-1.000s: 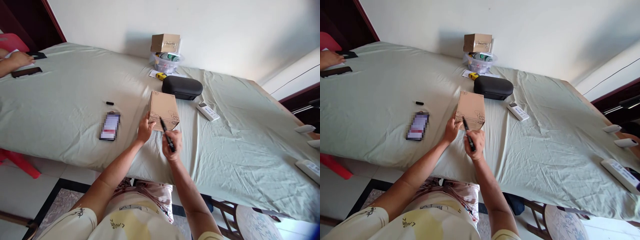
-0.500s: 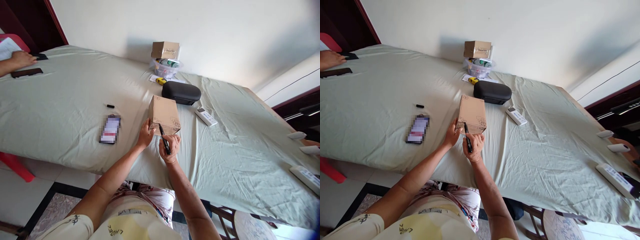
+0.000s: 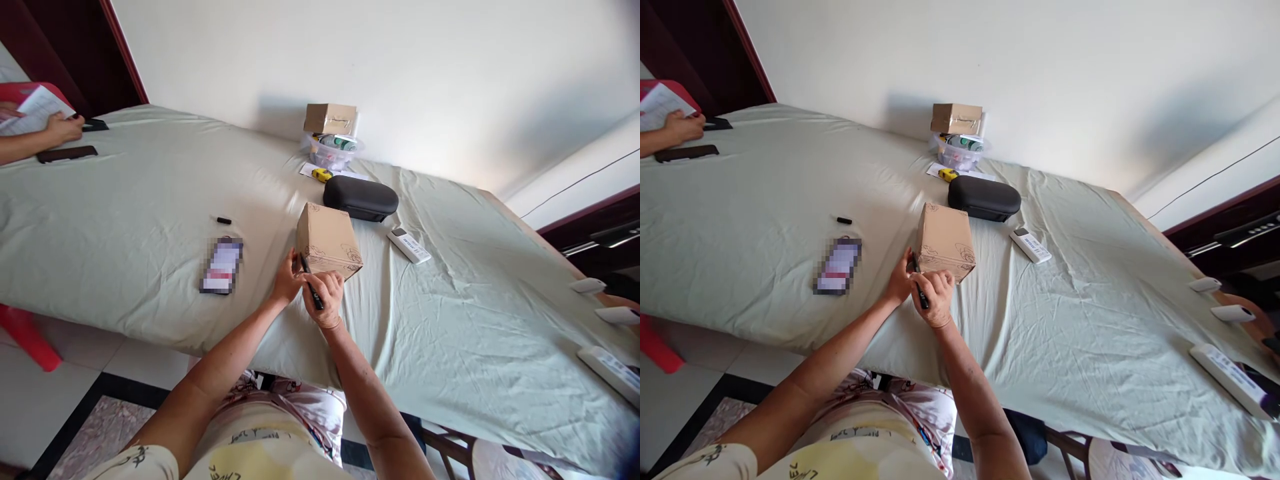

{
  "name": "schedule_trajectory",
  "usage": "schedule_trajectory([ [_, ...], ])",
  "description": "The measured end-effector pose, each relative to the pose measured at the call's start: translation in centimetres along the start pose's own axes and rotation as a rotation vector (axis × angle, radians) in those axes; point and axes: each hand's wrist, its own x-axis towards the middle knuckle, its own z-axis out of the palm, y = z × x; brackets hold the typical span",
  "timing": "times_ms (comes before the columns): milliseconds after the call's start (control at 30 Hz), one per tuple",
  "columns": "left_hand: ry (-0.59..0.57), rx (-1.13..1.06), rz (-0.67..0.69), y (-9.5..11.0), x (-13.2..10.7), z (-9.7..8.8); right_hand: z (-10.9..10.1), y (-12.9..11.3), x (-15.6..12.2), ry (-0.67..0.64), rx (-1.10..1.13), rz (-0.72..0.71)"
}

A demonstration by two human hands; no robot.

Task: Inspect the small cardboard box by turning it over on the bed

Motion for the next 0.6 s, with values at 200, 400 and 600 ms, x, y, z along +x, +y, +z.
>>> schedule_trajectory([
  [200,0.093,-0.087,-0.086,-0.2,0.1,0.3,-2.3,1.7,-1.0,0.164,-0.093,0.115],
  [400,0.128,0.018,-0.032,0.1,-0.2,-0.7,-4.4,5.4,-2.2,0.236,-0.311,0.429],
  [600,0.233,0.104,0.081,1.2,0.5,-2.9,-4.7,10.3,-4.1,-0.041,-0.391,0.943],
])
